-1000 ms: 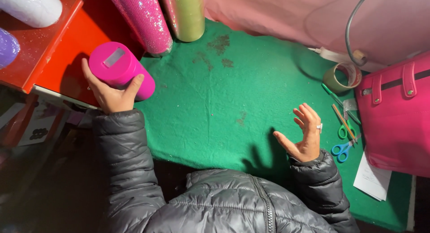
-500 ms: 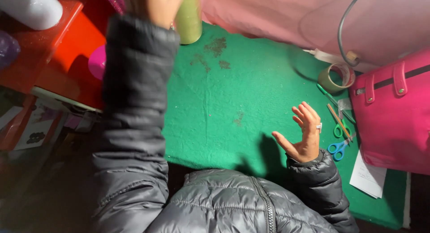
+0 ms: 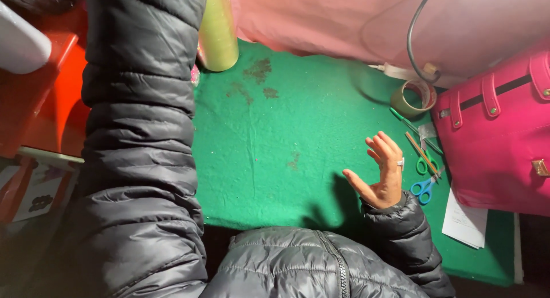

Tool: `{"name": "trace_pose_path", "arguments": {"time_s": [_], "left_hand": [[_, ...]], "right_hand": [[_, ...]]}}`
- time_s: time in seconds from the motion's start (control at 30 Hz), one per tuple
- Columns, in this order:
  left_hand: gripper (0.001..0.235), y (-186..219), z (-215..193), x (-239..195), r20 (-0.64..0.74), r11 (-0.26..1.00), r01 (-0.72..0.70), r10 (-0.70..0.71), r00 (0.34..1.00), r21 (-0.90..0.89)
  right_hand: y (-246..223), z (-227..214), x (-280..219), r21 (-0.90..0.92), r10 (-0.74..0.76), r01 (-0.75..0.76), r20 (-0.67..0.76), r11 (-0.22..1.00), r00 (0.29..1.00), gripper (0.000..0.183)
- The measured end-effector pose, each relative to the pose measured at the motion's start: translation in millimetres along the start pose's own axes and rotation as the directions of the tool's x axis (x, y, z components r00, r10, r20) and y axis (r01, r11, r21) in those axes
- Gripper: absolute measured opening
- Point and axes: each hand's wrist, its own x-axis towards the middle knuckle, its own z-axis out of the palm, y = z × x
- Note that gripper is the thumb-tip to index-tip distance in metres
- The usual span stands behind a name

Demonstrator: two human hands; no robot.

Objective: Wrapping a pink thermos bottle with clear plastic wrap for packaging.

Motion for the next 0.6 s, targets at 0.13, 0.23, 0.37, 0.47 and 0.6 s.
{"name": "trace_pose_path", "arguments": {"time_s": [0.13,0.23,0.37,0.47,0.6], "left_hand": [[0.053,10,9,-4,0.034,0.995,-0.098,0.097,0.995,0.02],[0.051,26,10,0,0.055,0.984,-0.175,0.173,0.983,0.033],[0.048,46,13,1,0.078,0.96,-0.277,0.273,0.959,0.048],[0.046,63,19,1,0.098,0.933,-0.356,0.35,0.932,0.05],[0.044,90,36,8,0.115,0.885,-0.463,0.457,0.882,0.04]], "right_hand": [[-6,-1,9,0.029,-0.012,0.012,0.001,1.0,1.0,0.096],[-9,-4,23,0.03,-0.043,0.043,-0.007,0.999,0.999,0.099],[-23,-10,50,0.011,-0.079,0.08,-0.031,0.997,0.996,0.103],[-33,-13,73,-0.011,-0.104,0.103,-0.076,0.995,0.992,0.107],[-22,-10,96,0.02,-0.1,0.103,-0.112,0.994,0.989,0.105]]}}
